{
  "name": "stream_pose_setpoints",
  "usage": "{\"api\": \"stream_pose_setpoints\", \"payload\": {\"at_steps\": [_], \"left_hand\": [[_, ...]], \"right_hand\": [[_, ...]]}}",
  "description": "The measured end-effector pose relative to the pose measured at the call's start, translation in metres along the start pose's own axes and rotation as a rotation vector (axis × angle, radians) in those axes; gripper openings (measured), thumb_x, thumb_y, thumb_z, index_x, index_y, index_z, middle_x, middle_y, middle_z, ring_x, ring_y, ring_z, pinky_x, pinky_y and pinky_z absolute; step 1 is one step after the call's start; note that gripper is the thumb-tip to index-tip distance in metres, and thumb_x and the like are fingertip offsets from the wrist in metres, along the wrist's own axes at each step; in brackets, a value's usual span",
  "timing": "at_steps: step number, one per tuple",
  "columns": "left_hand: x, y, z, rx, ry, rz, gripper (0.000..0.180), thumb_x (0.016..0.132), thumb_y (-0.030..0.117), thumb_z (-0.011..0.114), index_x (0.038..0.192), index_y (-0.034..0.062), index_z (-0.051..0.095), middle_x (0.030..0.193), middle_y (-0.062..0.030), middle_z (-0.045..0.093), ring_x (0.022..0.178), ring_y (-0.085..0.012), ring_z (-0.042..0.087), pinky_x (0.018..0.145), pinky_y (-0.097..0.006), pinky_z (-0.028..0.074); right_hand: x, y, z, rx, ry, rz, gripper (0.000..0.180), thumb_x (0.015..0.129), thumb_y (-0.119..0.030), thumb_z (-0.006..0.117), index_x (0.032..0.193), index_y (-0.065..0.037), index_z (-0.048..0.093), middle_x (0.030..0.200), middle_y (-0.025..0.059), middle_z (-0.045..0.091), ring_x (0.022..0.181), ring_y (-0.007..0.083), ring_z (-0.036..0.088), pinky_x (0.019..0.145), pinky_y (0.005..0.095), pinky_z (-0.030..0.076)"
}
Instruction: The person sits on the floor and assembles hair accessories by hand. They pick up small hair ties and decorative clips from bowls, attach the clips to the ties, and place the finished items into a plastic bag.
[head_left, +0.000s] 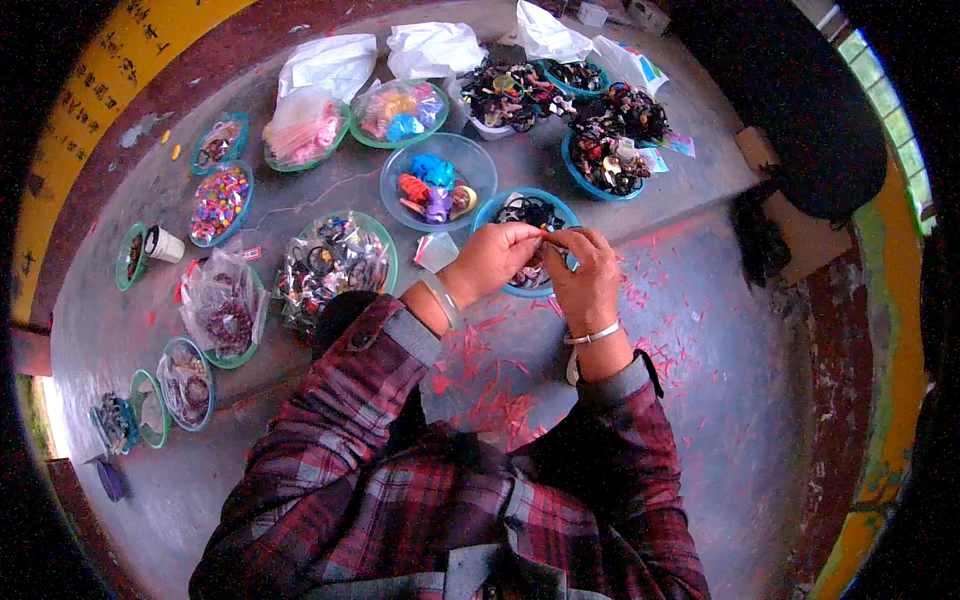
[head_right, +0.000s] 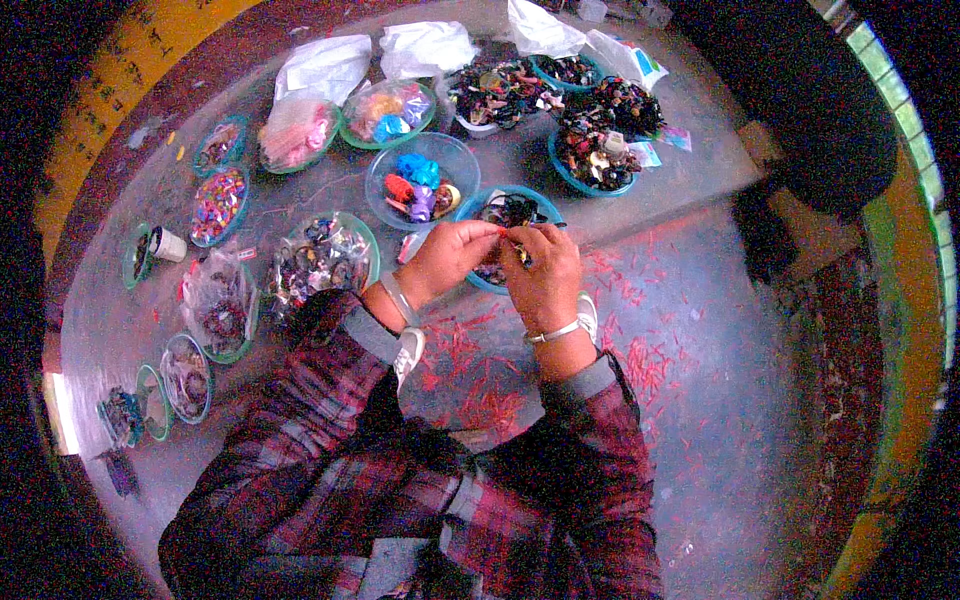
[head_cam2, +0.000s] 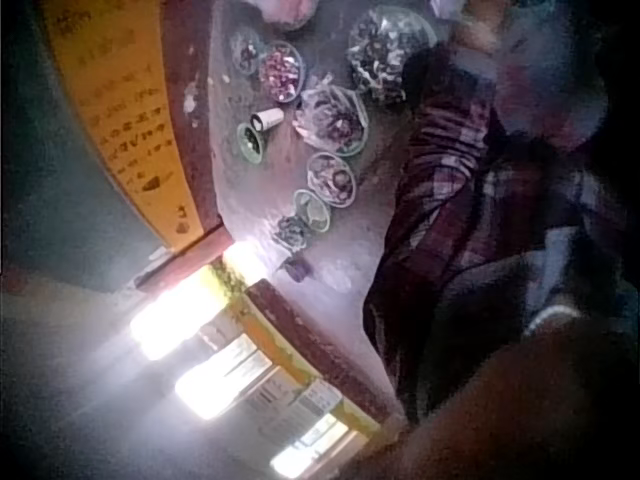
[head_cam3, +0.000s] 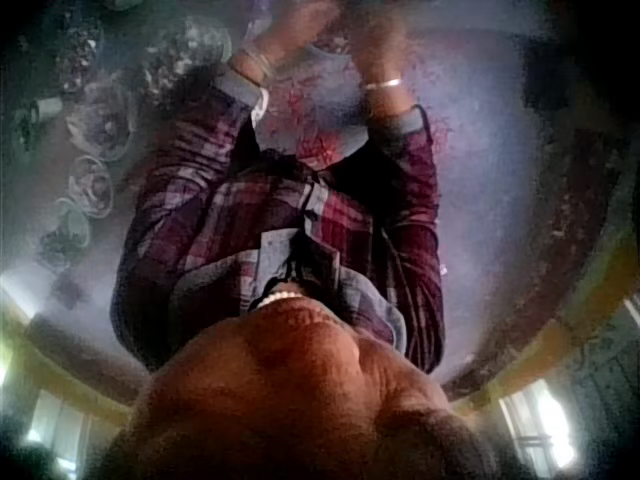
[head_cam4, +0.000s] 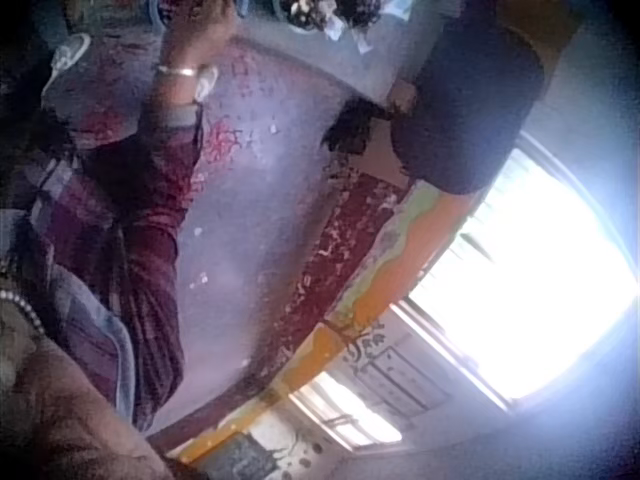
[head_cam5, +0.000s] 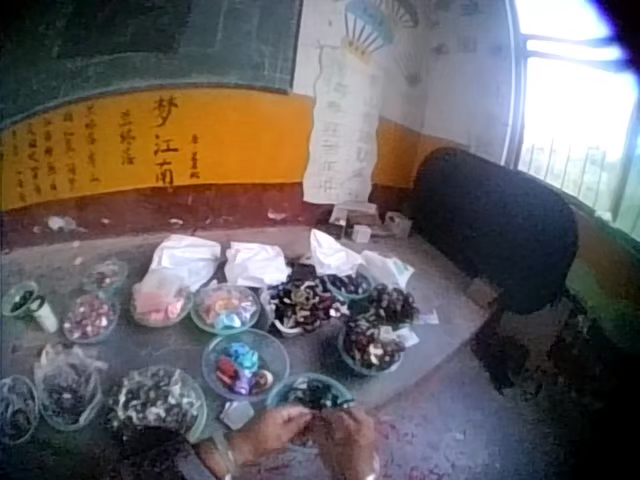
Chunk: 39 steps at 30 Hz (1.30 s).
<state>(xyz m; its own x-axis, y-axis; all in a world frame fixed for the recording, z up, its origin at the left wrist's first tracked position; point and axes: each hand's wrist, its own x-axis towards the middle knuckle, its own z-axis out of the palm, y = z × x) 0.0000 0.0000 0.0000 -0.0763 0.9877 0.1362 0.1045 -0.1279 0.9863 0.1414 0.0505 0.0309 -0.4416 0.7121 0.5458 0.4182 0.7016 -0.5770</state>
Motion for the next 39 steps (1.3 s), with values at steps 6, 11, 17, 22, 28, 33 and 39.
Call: {"api": "stream_pose_setpoints", "payload": {"at_steps": [6,11,17,22,28,33,39], "left_hand": [[0.002,-0.003,0.017,0.324,0.051,0.182,0.024,0.083,0.009,0.048,0.104,0.0,0.055,0.083,-0.0184,0.062,0.077,-0.0275,0.062,0.066,-0.033,0.048],[0.0,-0.002,0.014,0.462,0.029,0.24,0.026,0.081,0.008,0.048,0.105,0.0013,0.054,0.084,-0.0212,0.06,0.078,-0.0346,0.06,0.065,-0.037,0.048],[-0.005,0.003,0.016,0.472,0.037,0.261,0.028,0.08,0.009,0.049,0.107,0.0034,0.054,0.085,-0.0215,0.059,0.079,-0.0371,0.058,0.065,-0.04,0.047],[-0.004,0.001,0.016,0.461,0.041,0.271,0.025,0.08,0.009,0.049,0.104,0.0033,0.055,0.086,-0.0217,0.059,0.08,-0.0373,0.057,0.066,-0.039,0.047],[-0.003,0.001,0.013,0.269,0.051,0.167,0.023,0.085,0.015,0.047,0.099,0.0,0.057,0.083,-0.0167,0.061,0.074,-0.0254,0.061,0.064,-0.033,0.047],[-0.003,0.005,0.009,0.162,0.037,0.111,0.024,0.087,0.017,0.048,0.095,-0.0018,0.059,0.082,-0.0114,0.062,0.074,-0.0145,0.059,0.063,-0.027,0.046],[-0.003,0.005,0.007,0.084,0.052,0.083,0.026,0.087,0.02,0.048,0.094,-0.0023,0.06,0.085,-0.0082,0.063,0.074,-0.0107,0.058,0.065,-0.025,0.046]], "right_hand": [[-0.001,0.007,-0.008,-0.034,-0.001,-0.027,0.01,0.065,-0.01,0.064,0.074,-0.007,0.063,0.071,0.0111,0.059,0.066,0.0292,0.056,0.058,0.0373,0.045],[-0.004,0.001,-0.005,-0.222,-0.029,-0.063,0.009,0.069,-0.016,0.061,0.074,-0.009,0.062,0.073,0.0087,0.058,0.071,0.0279,0.055,0.063,0.0389,0.041],[-0.004,-0.012,-0.005,-0.434,-0.071,-0.073,0.009,0.065,-0.012,0.063,0.073,-0.009,0.06,0.076,0.0064,0.058,0.075,0.0257,0.054,0.066,0.037,0.039],[-0.003,-0.002,-0.001,-0.295,0.01,-0.097,0.008,0.064,-0.014,0.061,0.07,-0.01,0.059,0.071,0.0071,0.055,0.072,0.0269,0.053,0.061,0.0391,0.038],[-0.002,0.006,0.001,0.005,0.055,0.043,0.007,0.062,-0.009,0.064,0.067,-0.006,0.06,0.068,0.0086,0.056,0.066,0.0268,0.054,0.058,0.0362,0.042],[-0.004,0.008,0.003,0.245,0.02,0.281,0.011,0.063,-0.008,0.064,0.073,-0.004,0.062,0.07,0.0087,0.059,0.065,0.0209,0.058,0.06,0.0286,0.046],[-0.007,0.019,0.008,0.528,-0.028,0.485,0.01,0.069,-0.007,0.062,0.075,0.0,0.063,0.073,0.0072,0.061,0.066,0.014,0.058,0.06,0.0252,0.046]]}}
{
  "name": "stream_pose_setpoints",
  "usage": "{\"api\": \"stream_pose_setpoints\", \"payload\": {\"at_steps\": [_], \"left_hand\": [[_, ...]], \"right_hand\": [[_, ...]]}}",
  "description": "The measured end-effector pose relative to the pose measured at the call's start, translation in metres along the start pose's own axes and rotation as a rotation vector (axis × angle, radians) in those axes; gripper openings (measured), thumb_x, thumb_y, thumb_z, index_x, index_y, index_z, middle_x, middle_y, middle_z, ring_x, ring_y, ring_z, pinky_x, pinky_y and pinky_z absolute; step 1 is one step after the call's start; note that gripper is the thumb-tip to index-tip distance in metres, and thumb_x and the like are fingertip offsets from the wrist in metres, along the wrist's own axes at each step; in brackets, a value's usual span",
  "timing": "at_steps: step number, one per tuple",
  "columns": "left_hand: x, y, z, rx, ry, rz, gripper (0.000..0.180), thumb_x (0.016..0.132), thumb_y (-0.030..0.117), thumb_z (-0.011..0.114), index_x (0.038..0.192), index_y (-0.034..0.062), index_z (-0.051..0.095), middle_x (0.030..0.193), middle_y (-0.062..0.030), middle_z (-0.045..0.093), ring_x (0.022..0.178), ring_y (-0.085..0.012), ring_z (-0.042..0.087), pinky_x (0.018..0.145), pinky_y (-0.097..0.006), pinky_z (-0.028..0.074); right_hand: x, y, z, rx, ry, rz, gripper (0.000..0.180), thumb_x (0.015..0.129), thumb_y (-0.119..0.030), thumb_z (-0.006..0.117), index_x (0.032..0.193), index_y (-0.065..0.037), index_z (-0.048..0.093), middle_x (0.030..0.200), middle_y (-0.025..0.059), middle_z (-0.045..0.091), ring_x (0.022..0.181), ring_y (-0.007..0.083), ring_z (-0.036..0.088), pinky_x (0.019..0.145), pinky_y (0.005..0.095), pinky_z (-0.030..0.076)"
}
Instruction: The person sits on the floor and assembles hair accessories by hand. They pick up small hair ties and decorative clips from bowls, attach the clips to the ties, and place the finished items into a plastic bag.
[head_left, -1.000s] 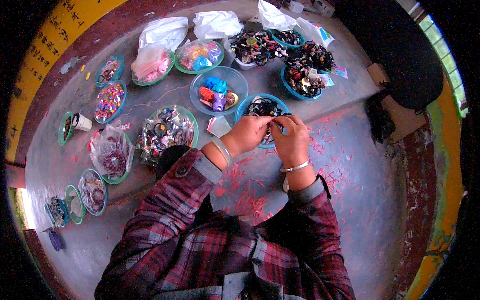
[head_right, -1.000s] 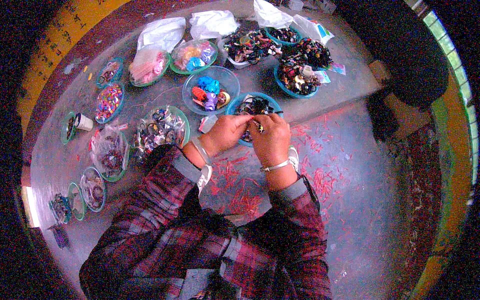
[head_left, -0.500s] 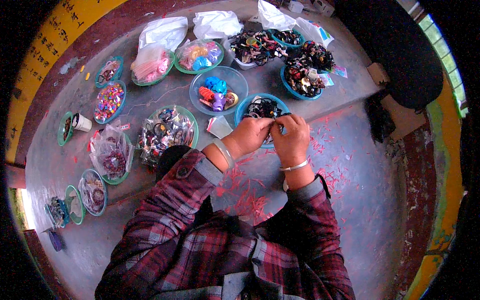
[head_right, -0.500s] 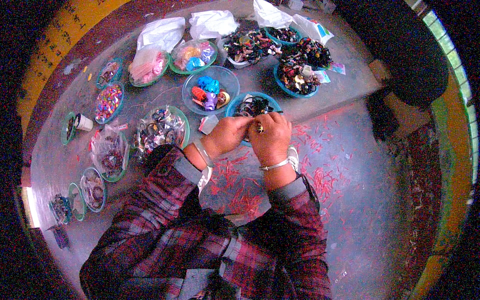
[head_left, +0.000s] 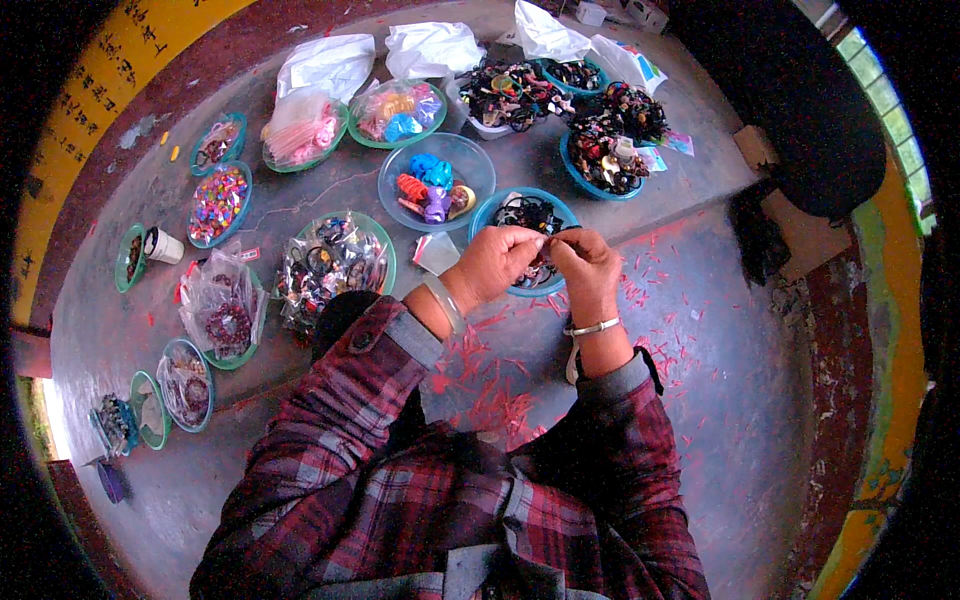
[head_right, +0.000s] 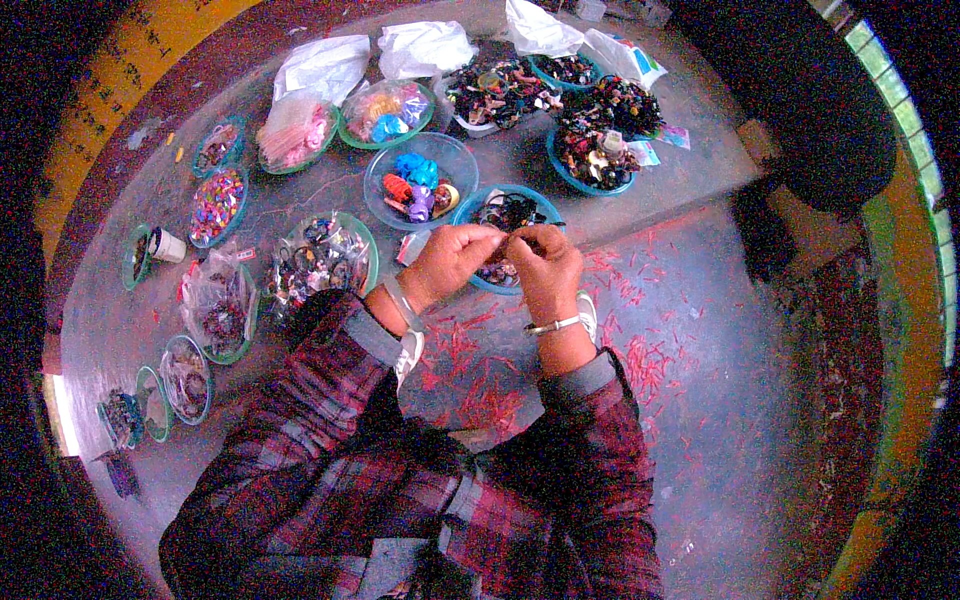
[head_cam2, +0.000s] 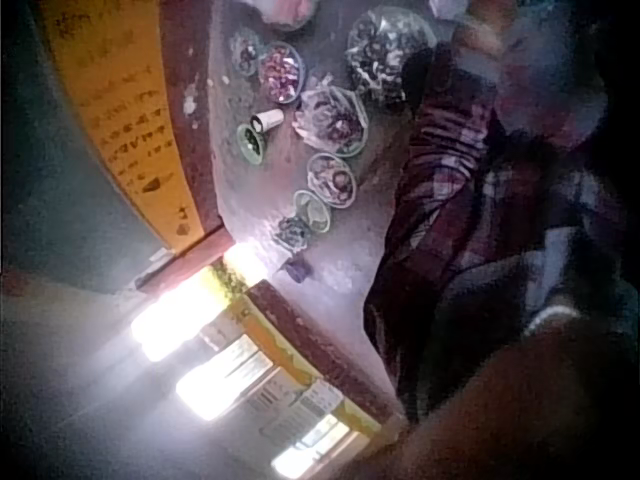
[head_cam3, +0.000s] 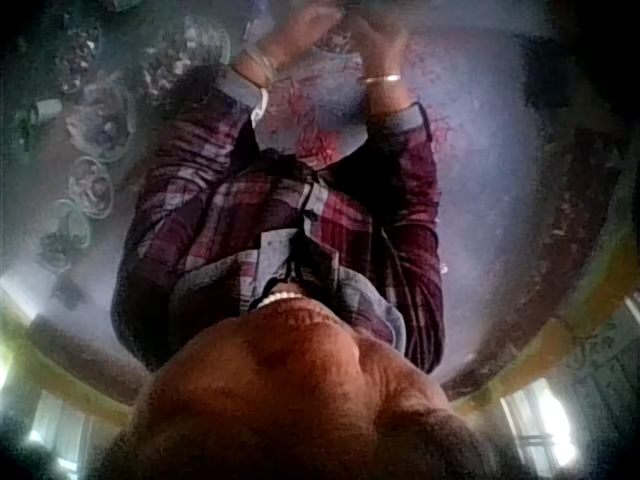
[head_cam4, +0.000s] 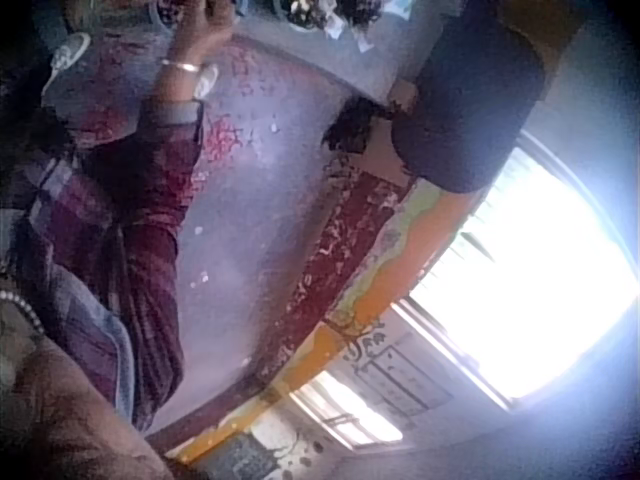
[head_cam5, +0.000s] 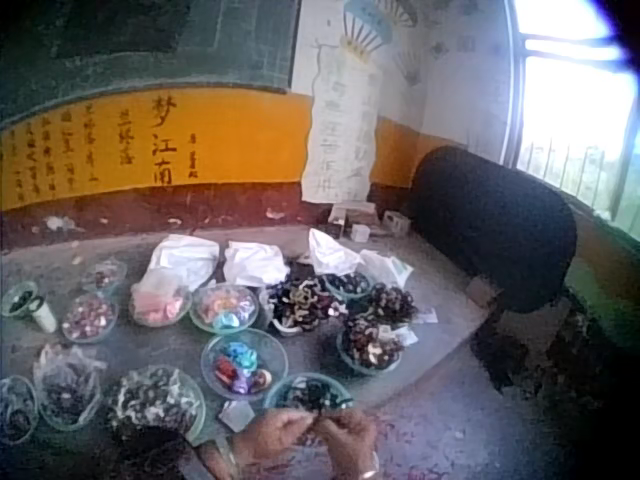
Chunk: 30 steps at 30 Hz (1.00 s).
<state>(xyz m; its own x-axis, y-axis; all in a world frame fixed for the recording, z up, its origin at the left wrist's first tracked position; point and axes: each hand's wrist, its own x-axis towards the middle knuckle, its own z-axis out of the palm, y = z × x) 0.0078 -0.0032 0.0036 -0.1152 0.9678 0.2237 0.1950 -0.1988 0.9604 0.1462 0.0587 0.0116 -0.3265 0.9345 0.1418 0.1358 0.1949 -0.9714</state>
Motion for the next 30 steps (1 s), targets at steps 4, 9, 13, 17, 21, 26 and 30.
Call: {"api": "stream_pose_setpoints", "payload": {"at_steps": [4,9,13,17,21,26,30], "left_hand": [[0.001,-0.004,-0.001,-0.116,-0.007,-0.063,0.028,0.088,0.021,0.047,0.097,-0.0023,0.06,0.086,-0.0066,0.063,0.077,-0.0094,0.057,0.067,-0.024,0.047],[0.002,0.004,-0.005,-0.369,-0.037,-0.129,0.031,0.09,0.023,0.044,0.101,-0.0033,0.057,0.091,-0.008,0.062,0.082,-0.0121,0.059,0.073,-0.025,0.048],[0.003,-0.002,-0.009,-0.601,-0.024,-0.192,0.033,0.09,0.023,0.043,0.104,-0.0056,0.053,0.096,-0.0127,0.06,0.085,-0.0186,0.06,0.076,-0.028,0.05],[0.004,0.002,-0.011,-0.728,0.059,-0.239,0.032,0.09,0.021,0.042,0.102,-0.0072,0.052,0.096,-0.0165,0.059,0.086,-0.0228,0.061,0.076,-0.03,0.051],[0.005,-0.006,-0.015,-0.802,0.145,-0.251,0.029,0.089,0.019,0.043,0.097,-0.0077,0.052,0.093,-0.0168,0.059,0.082,-0.0235,0.061,0.074,-0.031,0.052],[0.008,-0.011,-0.017,-0.847,0.192,-0.28,0.027,0.089,0.017,0.045,0.094,-0.0079,0.053,0.091,-0.0173,0.059,0.081,-0.0239,0.061,0.072,-0.03,0.052],[0.007,-0.015,-0.018,-0.859,0.164,-0.278,0.029,0.089,0.018,0.045,0.1,-0.0073,0.051,0.094,-0.0166,0.058,0.085,-0.0215,0.06,0.073,-0.028,0.051]], "right_hand": [[0.001,-0.005,-0.001,0.187,-0.022,0.09,0.009,0.072,-0.004,0.06,0.076,0.003,0.062,0.076,0.007,0.062,0.068,0.0125,0.058,0.061,0.0235,0.046],[0.004,-0.003,-0.003,0.28,0.002,0.161,0.008,0.071,-0.003,0.061,0.078,0.002,0.063,0.077,0.006,0.062,0.068,0.0119,0.057,0.062,0.0225,0.046],[0.007,0.0,-0.008,0.332,0.028,0.201,0.009,0.071,-0.004,0.061,0.079,0.001,0.063,0.075,0.0044,0.061,0.067,0.0112,0.055,0.062,0.0218,0.044],[0.012,0.004,-0.015,0.317,0.063,0.254,0.011,0.072,-0.006,0.06,0.08,0.001,0.063,0.075,0.0034,0.06,0.068,0.011,0.054,0.062,0.0218,0.042],[0.015,0.005,-0.025,0.343,0.057,0.231,0.011,0.073,-0.007,0.059,0.08,0.001,0.063,0.074,0.0029,0.06,0.067,0.011,0.053,0.06,0.0218,0.041],[0.013,-0.004,-0.041,0.362,0.154,0.222,0.009,0.07,-0.009,0.06,0.074,-0.001,0.062,0.066,0.002,0.056,0.06,0.0094,0.049,0.056,0.0211,0.037],[0.005,-0.006,-0.067,0.264,0.183,0.205,0.01,0.071,-0.009,0.061,0.075,-0.001,0.062,0.068,0.0023,0.057,0.062,0.0097,0.05,0.058,0.0212,0.038]]}}
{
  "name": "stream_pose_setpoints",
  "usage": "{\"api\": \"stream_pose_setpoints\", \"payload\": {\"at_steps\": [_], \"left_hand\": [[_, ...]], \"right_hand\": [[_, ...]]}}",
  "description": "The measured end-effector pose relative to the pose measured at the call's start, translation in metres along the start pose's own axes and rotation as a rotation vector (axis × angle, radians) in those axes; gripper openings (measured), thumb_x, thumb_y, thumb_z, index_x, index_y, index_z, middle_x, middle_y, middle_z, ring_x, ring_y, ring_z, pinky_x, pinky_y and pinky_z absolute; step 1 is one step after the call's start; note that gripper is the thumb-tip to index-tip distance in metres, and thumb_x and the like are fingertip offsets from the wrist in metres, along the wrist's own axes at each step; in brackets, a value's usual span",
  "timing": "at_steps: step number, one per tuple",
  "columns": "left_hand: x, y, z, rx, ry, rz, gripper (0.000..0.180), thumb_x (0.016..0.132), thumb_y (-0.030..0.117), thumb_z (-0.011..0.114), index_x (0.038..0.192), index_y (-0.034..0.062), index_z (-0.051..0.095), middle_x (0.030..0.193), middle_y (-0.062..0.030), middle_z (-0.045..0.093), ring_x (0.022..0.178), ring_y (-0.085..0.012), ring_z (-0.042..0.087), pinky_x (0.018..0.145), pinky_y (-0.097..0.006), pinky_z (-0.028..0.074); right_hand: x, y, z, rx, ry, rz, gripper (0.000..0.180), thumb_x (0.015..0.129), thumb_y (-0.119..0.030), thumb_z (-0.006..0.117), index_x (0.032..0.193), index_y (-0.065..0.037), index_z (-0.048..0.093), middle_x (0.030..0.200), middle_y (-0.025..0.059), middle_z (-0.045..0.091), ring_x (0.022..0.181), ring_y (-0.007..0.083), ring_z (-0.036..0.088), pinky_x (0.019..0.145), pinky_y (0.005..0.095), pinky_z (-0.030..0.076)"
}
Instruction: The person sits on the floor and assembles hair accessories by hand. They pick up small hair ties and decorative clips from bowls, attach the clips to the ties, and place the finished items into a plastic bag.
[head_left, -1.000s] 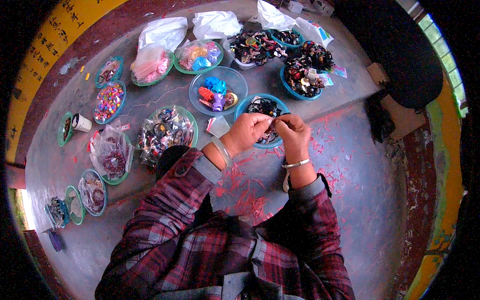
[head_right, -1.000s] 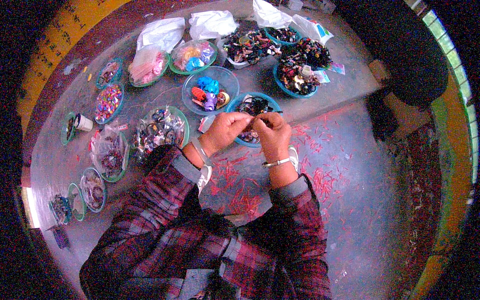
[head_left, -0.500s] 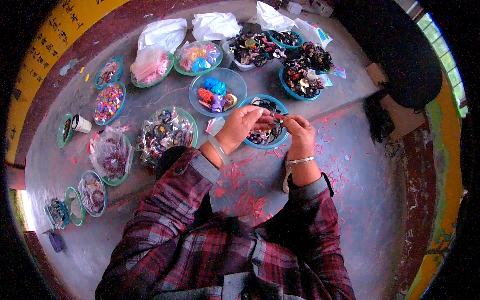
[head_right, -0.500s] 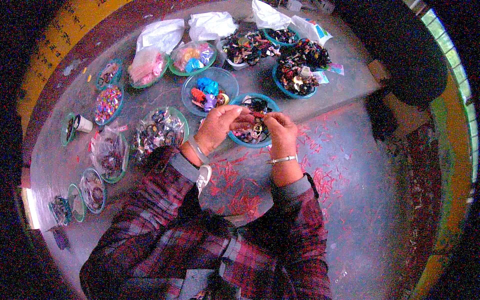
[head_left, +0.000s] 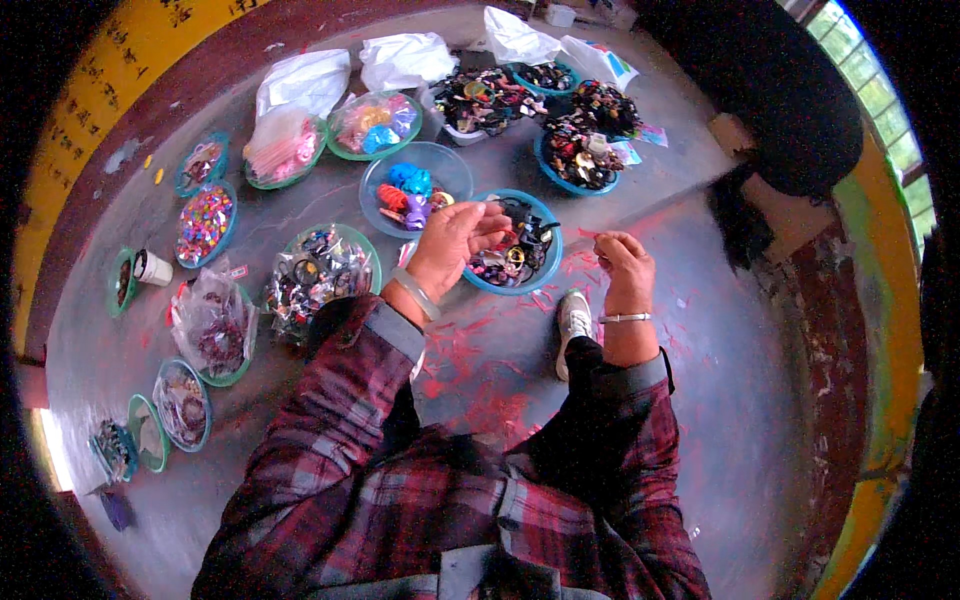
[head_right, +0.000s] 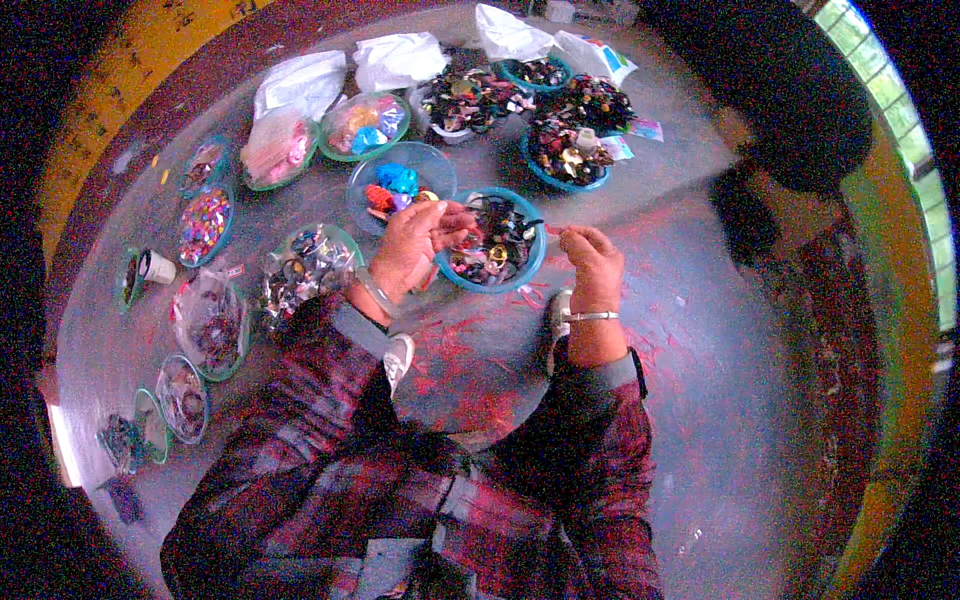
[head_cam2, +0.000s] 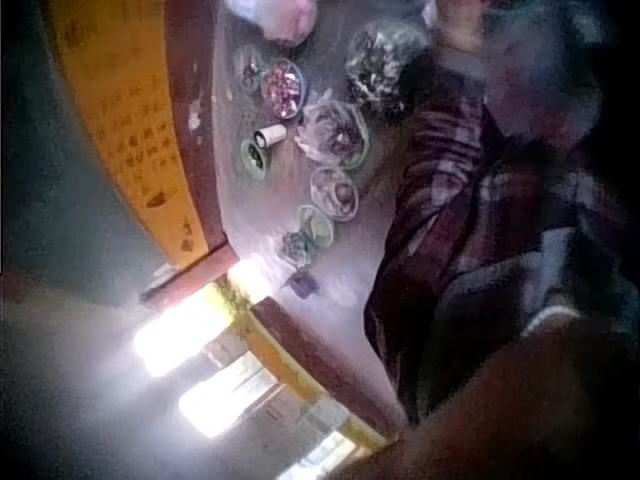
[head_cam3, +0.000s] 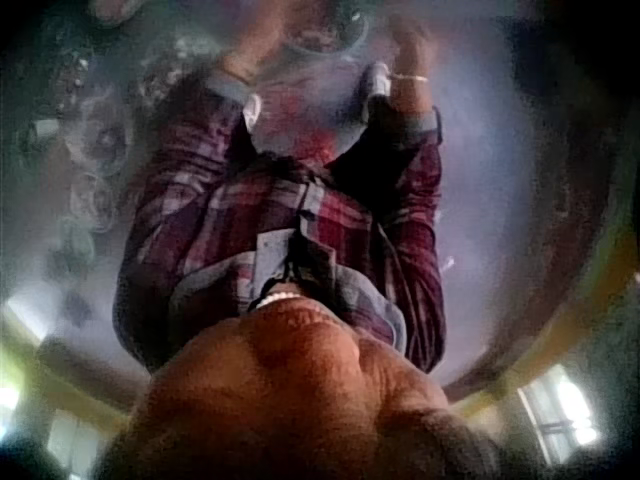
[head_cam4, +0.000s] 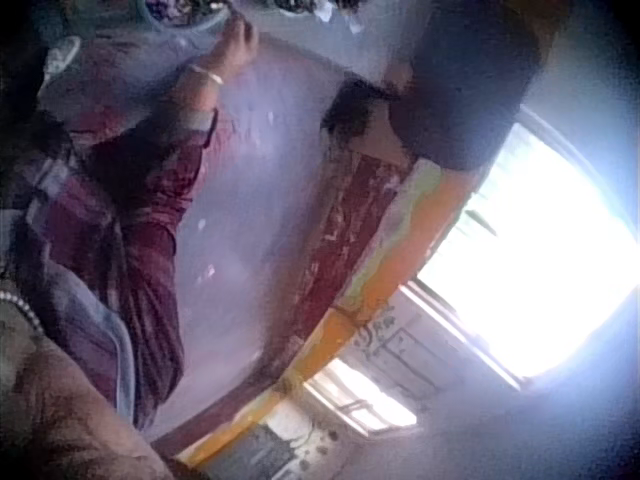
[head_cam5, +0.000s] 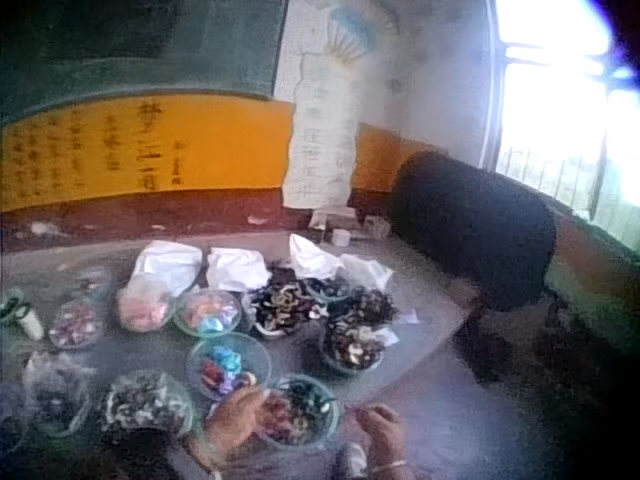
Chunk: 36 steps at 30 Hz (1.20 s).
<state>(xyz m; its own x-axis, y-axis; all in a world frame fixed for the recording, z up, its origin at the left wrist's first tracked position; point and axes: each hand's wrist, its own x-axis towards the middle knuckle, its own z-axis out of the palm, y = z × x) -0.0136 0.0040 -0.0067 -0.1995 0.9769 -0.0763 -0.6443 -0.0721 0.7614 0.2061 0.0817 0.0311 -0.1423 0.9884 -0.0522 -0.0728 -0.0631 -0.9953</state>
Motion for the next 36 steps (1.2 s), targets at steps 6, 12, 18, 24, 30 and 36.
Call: {"api": "stream_pose_setpoints", "payload": {"at_steps": [6,12,18,24,30,36], "left_hand": [[-0.005,0.002,0.005,0.022,-0.007,0.048,0.025,0.09,0.016,0.044,0.096,-0.0066,0.052,0.09,-0.0131,0.059,0.083,-0.0201,0.06,0.072,-0.03,0.052],[-0.006,0.001,0.005,0.052,-0.027,0.005,0.021,0.089,0.014,0.044,0.096,-0.0045,0.051,0.093,-0.015,0.059,0.086,-0.0241,0.06,0.074,-0.031,0.052],[-0.007,-0.006,0.008,0.087,-0.041,-0.019,0.021,0.089,0.014,0.043,0.096,-0.0039,0.052,0.093,-0.0148,0.058,0.086,-0.0233,0.06,0.074,-0.031,0.052],[-0.011,-0.014,0.009,0.148,-0.049,-0.02,0.023,0.09,0.016,0.043,0.097,-0.0041,0.051,0.094,-0.0152,0.058,0.086,-0.0233,0.06,0.074,-0.03,0.052],[-0.015,-0.026,0.011,0.145,-0.055,-0.052,0.025,0.09,0.016,0.042,0.099,-0.0052,0.051,0.094,-0.0164,0.059,0.085,-0.0239,0.06,0.074,-0.03,0.051],[-0.023,-0.026,0.013,0.191,-0.083,-0.081,0.025,0.09,0.016,0.042,0.099,-0.0059,0.051,0.095,-0.0164,0.059,0.087,-0.0243,0.06,0.076,-0.031,0.05]], "right_hand": [[-0.013,0.004,-0.085,-0.24,0.043,-0.084,0.013,0.073,-0.008,0.063,0.081,0.001,0.064,0.075,0.0041,0.061,0.068,0.0117,0.054,0.061,0.0231,0.043],[-0.056,0.079,-0.237,-0.646,0.233,0.244,0.02,0.075,-0.019,0.062,0.075,0.001,0.065,0.067,0.0037,0.061,0.061,0.0108,0.055,0.056,0.0242,0.043],[-0.15,0.173,-0.346,-0.873,0.431,0.466,0.034,0.063,-0.027,0.072,0.087,-0.004,0.066,0.077,0.0092,0.065,0.068,0.0173,0.062,0.062,0.0291,0.048],[-0.19,0.159,-0.357,-1.179,0.475,0.592,0.047,0.059,-0.023,0.075,0.1,-0.004,0.061,0.095,0.0145,0.063,0.085,0.0254,0.061,0.073,0.0336,0.048],[-0.197,0.188,-0.406,-0.641,0.526,0.509,0.034,0.061,-0.015,0.073,0.09,-0.003,0.062,0.081,0.0084,0.064,0.071,0.016,0.059,0.063,0.0282,0.047],[-0.196,0.194,-0.397,-0.415,0.608,0.352,0.016,0.065,-0.008,0.066,0.08,-0.004,0.064,0.073,0.0036,0.062,0.063,0.0144,0.054,0.058,0.0261,0.044]]}}
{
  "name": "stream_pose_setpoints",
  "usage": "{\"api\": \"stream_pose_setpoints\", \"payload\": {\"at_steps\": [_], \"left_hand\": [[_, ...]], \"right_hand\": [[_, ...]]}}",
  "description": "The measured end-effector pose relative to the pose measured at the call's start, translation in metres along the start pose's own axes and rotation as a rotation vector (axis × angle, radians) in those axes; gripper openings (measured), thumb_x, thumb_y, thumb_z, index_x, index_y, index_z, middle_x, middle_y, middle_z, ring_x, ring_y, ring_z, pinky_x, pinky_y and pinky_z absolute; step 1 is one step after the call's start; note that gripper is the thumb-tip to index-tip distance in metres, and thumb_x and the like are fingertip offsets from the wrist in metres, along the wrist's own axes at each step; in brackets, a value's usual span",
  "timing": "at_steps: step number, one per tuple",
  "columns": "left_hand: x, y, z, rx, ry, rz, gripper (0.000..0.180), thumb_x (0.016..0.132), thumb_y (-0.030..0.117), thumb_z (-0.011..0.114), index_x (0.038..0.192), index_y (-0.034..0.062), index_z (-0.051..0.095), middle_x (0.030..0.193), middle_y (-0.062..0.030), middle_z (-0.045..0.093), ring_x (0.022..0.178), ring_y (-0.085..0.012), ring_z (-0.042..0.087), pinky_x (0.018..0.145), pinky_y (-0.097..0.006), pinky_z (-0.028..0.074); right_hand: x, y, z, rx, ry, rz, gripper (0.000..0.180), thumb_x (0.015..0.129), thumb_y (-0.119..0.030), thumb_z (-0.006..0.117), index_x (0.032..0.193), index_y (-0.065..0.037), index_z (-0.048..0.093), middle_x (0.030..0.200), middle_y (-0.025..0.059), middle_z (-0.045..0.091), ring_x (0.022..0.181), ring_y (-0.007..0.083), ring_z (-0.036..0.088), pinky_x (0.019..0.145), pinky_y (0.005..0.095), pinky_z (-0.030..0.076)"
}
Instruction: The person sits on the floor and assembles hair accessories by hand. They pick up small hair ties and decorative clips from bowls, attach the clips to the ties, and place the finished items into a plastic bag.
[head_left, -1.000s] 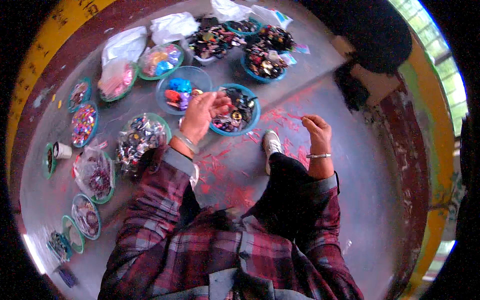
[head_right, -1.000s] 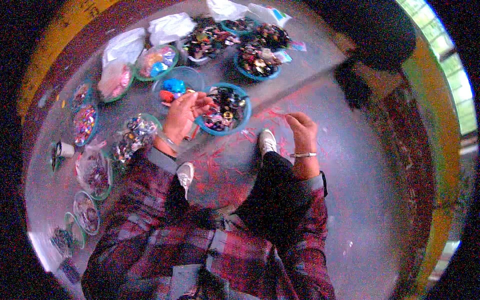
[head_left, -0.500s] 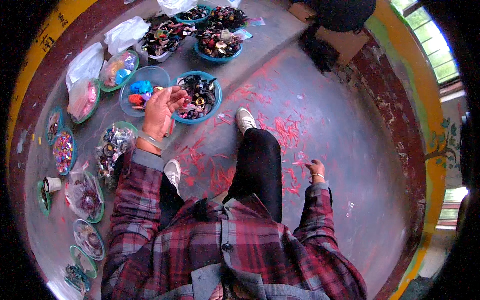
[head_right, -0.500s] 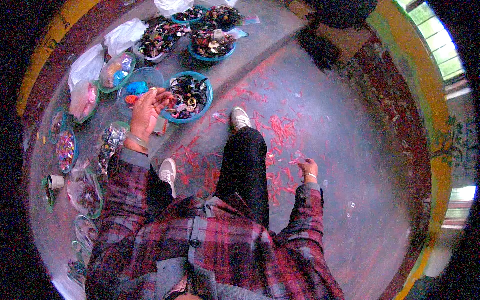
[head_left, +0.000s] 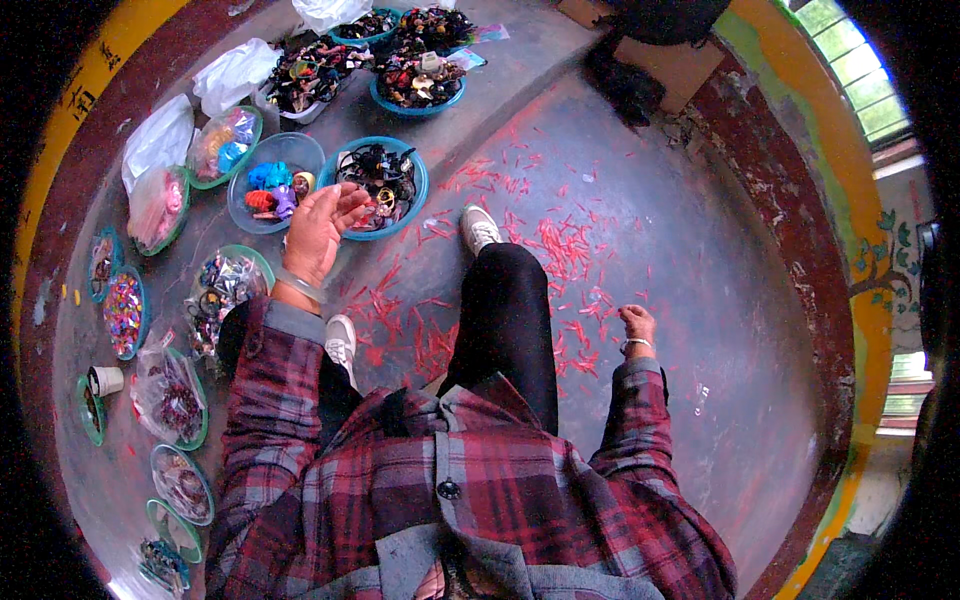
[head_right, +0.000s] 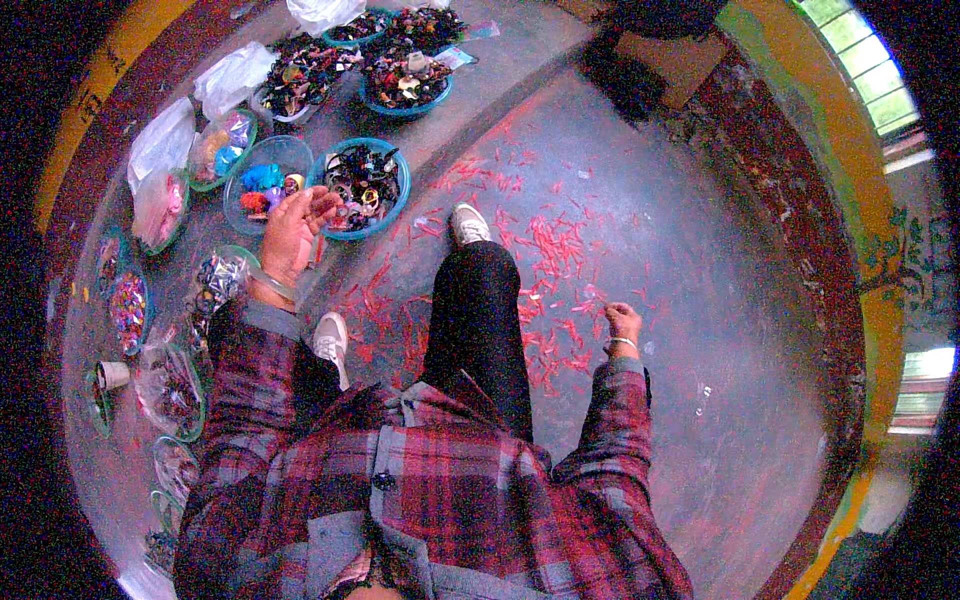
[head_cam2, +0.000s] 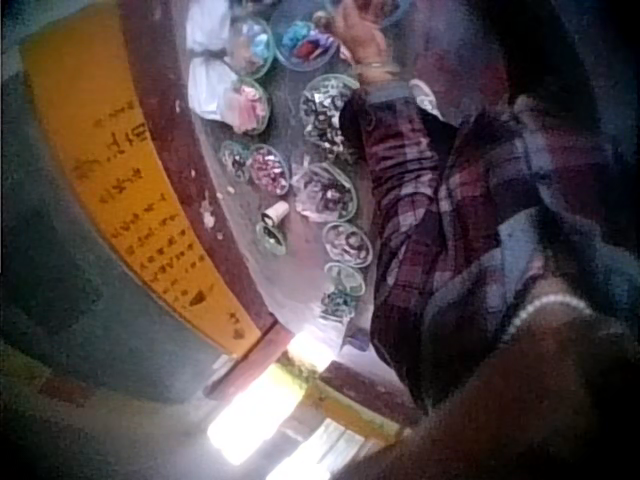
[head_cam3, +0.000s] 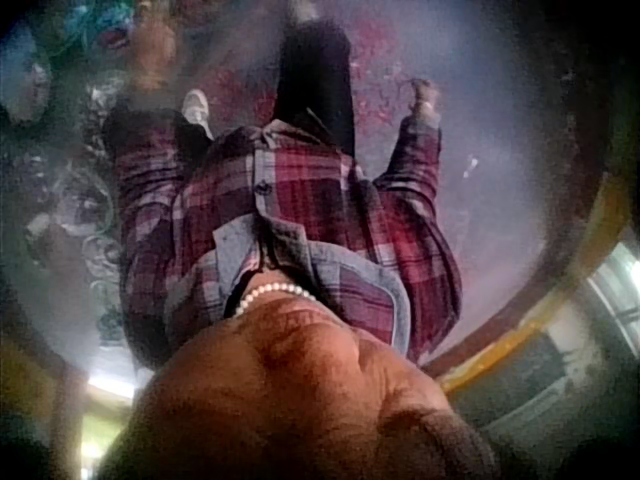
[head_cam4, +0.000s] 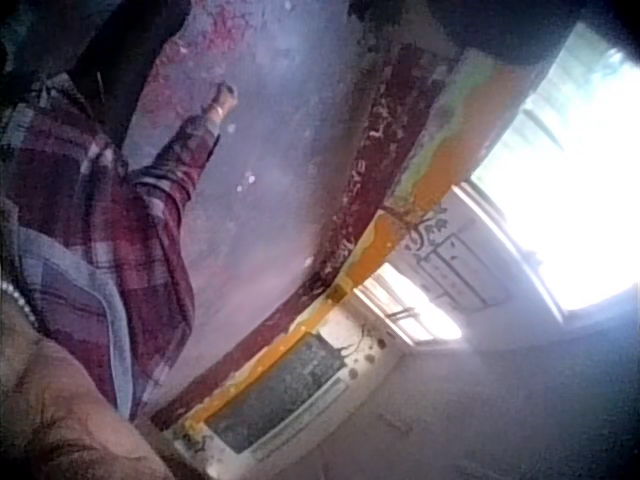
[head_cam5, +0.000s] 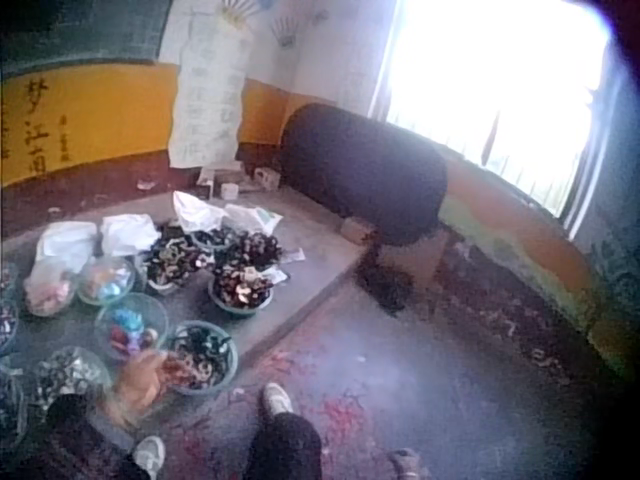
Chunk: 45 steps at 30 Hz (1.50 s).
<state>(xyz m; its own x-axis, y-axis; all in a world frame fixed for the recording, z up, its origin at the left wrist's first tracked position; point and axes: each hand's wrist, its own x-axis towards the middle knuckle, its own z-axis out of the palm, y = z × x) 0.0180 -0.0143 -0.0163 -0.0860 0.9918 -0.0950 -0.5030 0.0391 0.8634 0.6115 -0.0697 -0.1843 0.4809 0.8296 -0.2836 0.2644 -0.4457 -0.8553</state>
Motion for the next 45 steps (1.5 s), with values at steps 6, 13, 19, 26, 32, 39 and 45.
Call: {"api": "stream_pose_setpoints", "payload": {"at_steps": [6,13,19,26,32,39,45], "left_hand": [[0.002,-0.007,0.001,-0.076,-0.006,0.007,0.024,0.089,0.016,0.045,0.096,-0.0062,0.053,0.091,-0.0151,0.059,0.084,-0.0208,0.06,0.075,-0.029,0.051],[0.003,-0.008,-0.005,-0.033,-0.004,-0.006,0.026,0.089,0.016,0.042,0.099,-0.0063,0.051,0.094,-0.0165,0.058,0.087,-0.0241,0.06,0.075,-0.031,0.05],[0.012,-0.016,-0.002,-0.064,-0.019,-0.015,0.026,0.09,0.015,0.041,0.098,-0.0072,0.051,0.094,-0.0179,0.058,0.085,-0.027,0.06,0.074,-0.032,0.051],[-0.001,-0.009,0.004,-0.049,-0.022,-0.006,0.025,0.089,0.016,0.043,0.097,-0.0062,0.052,0.092,-0.0167,0.059,0.085,-0.0272,0.06,0.076,-0.035,0.05],[0.003,-0.013,-0.004,-0.057,-0.04,-0.034,0.025,0.088,0.016,0.044,0.097,-0.0063,0.052,0.092,-0.0166,0.059,0.086,-0.0263,0.06,0.077,-0.034,0.05],[-0.001,-0.009,0.001,-0.044,-0.025,-0.048,0.026,0.09,0.015,0.041,0.1,-0.0069,0.051,0.092,-0.017,0.059,0.085,-0.0244,0.06,0.075,-0.03,0.051],[-0.007,-0.003,0.005,-0.032,-0.032,-0.013,0.026,0.09,0.016,0.041,0.099,-0.0068,0.051,0.092,-0.0162,0.06,0.084,-0.023,0.06,0.075,-0.03,0.051]], "right_hand": [[-0.028,-0.022,0.003,-0.375,-0.034,-0.158,0.032,0.077,-0.038,0.056,0.085,-0.008,0.066,0.084,0.0079,0.064,0.076,0.0209,0.057,0.069,0.0325,0.044],[-0.042,-0.05,0.007,0.236,-0.071,0.305,0.053,0.079,-0.052,0.049,0.12,-0.019,0.047,0.107,0.0118,0.057,0.098,0.0275,0.055,0.087,0.0453,0.037],[-0.017,0.031,-0.065,-0.387,-0.183,0.354,0.056,0.079,-0.055,0.045,0.118,-0.016,0.05,0.121,0.0088,0.048,0.115,0.0264,0.039,0.088,0.047,0.034],[-0.067,-0.057,-0.017,0.627,-0.254,0.367,0.056,0.085,-0.055,0.035,0.118,-0.011,0.048,0.118,0.0117,0.05,0.104,0.0269,0.048,0.085,0.0404,0.039],[-0.075,-0.095,0.009,0.845,-0.474,0.255,0.054,0.087,-0.05,0.033,0.12,-0.008,0.044,0.12,0.0134,0.048,0.111,0.0297,0.045,0.091,0.0412,0.036],[-0.034,-0.047,0.011,-0.708,-0.55,-0.129,0.05,0.084,-0.048,0.042,0.111,-0.007,0.053,0.112,0.0122,0.055,0.107,0.027,0.049,0.091,0.0414,0.035],[-0.063,-0.054,0.014,0.298,-0.409,0.444,0.057,0.084,-0.05,0.039,0.114,-0.003,0.05,0.113,0.0139,0.054,0.107,0.0277,0.049,0.09,0.0417,0.035]]}}
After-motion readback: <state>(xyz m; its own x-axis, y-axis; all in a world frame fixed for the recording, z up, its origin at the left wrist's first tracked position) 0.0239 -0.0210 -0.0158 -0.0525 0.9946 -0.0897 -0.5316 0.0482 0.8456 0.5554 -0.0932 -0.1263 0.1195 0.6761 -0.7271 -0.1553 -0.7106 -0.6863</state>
